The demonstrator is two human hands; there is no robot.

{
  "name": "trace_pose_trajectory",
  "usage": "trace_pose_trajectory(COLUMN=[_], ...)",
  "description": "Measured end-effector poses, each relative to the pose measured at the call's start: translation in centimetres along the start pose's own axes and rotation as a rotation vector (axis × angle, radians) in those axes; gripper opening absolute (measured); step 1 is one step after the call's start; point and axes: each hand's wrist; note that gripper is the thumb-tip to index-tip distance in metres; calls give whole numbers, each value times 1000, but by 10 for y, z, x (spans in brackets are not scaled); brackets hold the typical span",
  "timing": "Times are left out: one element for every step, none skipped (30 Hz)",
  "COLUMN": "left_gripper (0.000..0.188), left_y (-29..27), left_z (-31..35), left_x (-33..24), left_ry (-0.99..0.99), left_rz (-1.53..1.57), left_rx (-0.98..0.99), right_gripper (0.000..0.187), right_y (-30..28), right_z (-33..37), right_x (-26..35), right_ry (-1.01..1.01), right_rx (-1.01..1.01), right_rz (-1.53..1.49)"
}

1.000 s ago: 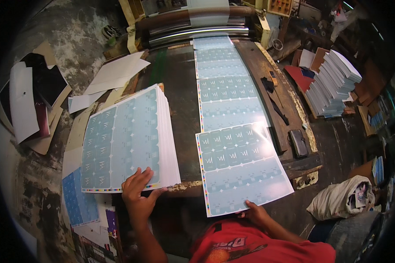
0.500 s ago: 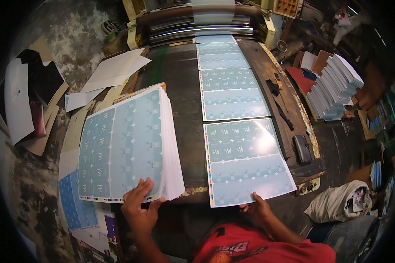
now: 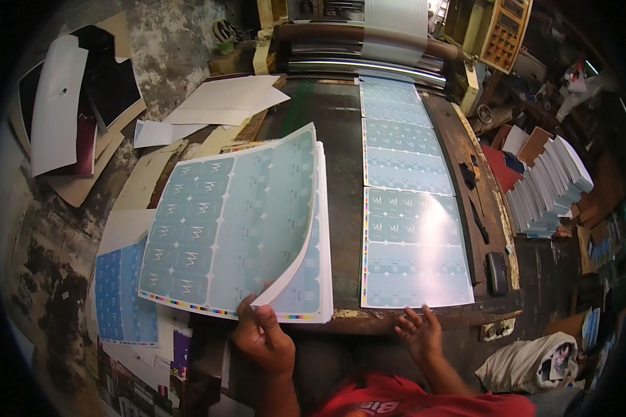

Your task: The person sorts through a stack of printed paper sheets by hand, picking them up individually or in small groups and moving them to a different pile on the workbench.

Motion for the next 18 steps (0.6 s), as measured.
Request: trace_pose_trajectory(left_gripper=[50,52,54,56,57,57,57,57,48,45,43,41,37,38,38,39,39,39], left_y=[1,-1,-4,-10,-10,-9,-5,-2,2,0,1,3,2,2,-1,-2,2,-1], left_z=[0,0,1,1,-1,-2,-4,-5,-2,-3,-5,-8,-12,-15,-17,-16,-14,-13], left_x=[0,-1,-1,0,-1,-5,-14,-20,-10,-9,-11,-12,-12,-9,-4,2,1,-4], left_ry=[-5,-34,-64,-96,-85,-115,-138,-159,-92,-27,38,96,113,135,145,155,156,167], left_rz=[7,-3,-22,-50,-36,-22,7,30,-30,-82,-125,-171,-193,-231,-272,-308,-313,-337], left_rx=[3,29,47,58,22,-6,-17,-27,-83,-22,53,128,136,122,113,119,140,140], right_gripper=[66,69,72,76,79,82,81,80,75,70,64,58,55,52,53,55,59,63], right_y=[28,59,96,139,181,222,255,285,320,347,358,364,382,399,419,428,425,425], right_z=[1,0,-10,-26,-43,-61,-84,-107,-118,-131,-163,-193,-189,-173,-155,-145,-139,-124], right_x=[16,32,47,58,66,72,80,89,100,110,120,124,120,119,116,103,75,48], right_ry=[-32,-67,-113,-151,-145,-139,-83,-23,95,223,192,171,76,-12,-142,-272,-673,-1103], right_rx=[181,357,502,656,774,890,898,908,852,786,823,857,851,831,914,989,838,675], right_rz=[33,68,125,179,139,96,91,81,173,261,327,393,563,740,976,1205,1467,1684])
Point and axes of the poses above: each hand's wrist, its own z-axis away from the middle knuckle, its own y-axis out of the palm, x = y × z, and after that the axes turned 9 degrees about x, right-handed
